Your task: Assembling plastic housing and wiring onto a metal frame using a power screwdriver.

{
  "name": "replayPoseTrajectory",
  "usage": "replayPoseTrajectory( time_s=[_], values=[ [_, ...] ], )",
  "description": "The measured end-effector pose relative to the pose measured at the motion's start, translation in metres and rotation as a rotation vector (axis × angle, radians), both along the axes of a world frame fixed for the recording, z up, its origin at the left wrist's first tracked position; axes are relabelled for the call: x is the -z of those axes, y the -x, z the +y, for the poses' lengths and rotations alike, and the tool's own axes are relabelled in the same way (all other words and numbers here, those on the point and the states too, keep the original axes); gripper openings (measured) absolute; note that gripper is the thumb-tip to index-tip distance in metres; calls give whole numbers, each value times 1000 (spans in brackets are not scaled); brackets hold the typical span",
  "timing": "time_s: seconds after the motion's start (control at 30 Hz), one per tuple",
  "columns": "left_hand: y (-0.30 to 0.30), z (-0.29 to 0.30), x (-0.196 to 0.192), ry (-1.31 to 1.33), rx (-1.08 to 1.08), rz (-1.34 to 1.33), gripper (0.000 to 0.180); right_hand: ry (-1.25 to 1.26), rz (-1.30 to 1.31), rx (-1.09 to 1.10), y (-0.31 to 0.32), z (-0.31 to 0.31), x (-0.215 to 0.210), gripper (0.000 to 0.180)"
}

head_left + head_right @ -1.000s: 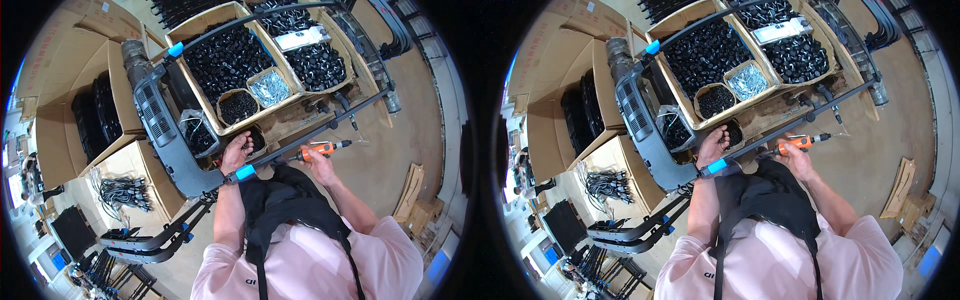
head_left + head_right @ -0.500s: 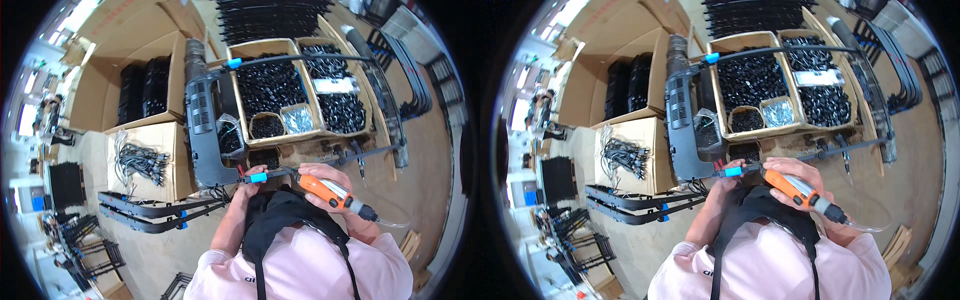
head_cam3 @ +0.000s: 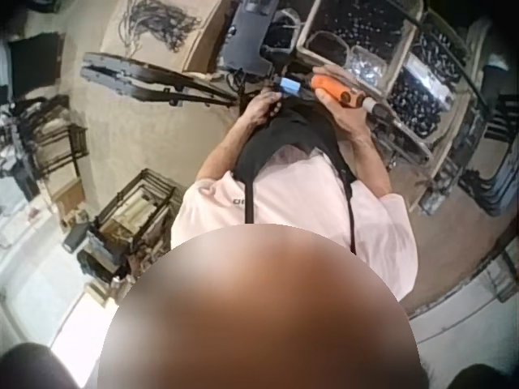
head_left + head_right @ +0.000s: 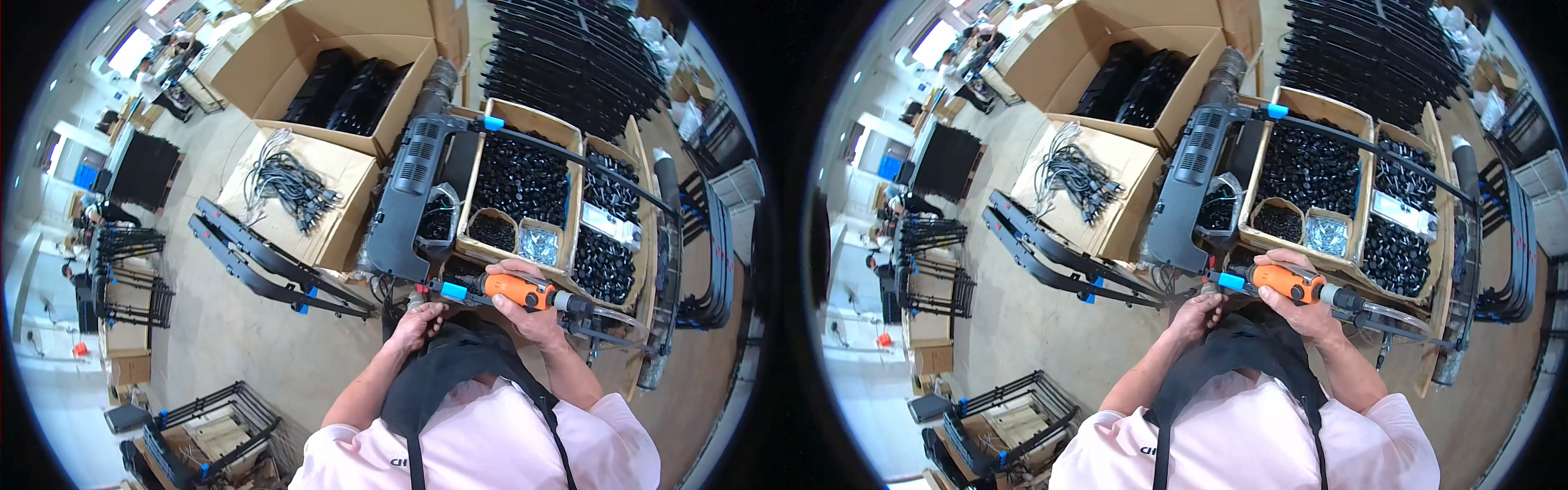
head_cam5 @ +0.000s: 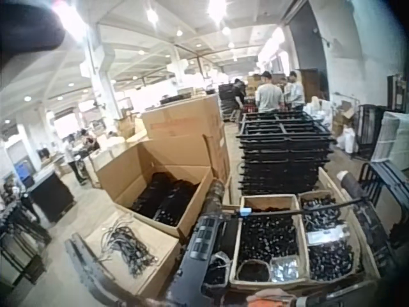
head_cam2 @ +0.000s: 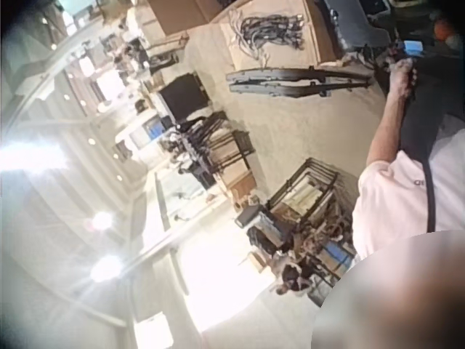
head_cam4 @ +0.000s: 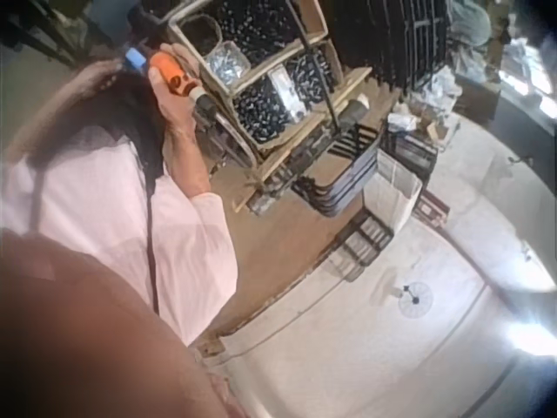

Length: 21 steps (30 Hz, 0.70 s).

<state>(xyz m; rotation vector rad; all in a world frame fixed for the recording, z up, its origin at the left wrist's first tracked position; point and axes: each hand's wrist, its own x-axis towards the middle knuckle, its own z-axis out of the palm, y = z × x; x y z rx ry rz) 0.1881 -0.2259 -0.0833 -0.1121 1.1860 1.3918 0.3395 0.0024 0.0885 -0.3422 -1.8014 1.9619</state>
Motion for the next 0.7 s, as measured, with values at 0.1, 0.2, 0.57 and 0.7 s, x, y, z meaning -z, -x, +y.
replayPoseTrajectory(
  time_s=[0.1,0.2,0.57,0.7],
  values=[
    [-4,-6,-14,-86,-152,-115,26,12,21,-32,7,-1,2,55],
    [-8,-5,-40,-50,-161,-97,31,46,12,-16,6,-2,4,55],
    [3,15,-87,-191,-174,-129,35,-7,28,8,15,3,-4,56],
    [18,47,-100,-197,-202,-112,34,-35,49,63,26,6,-9,58]
  ],
)
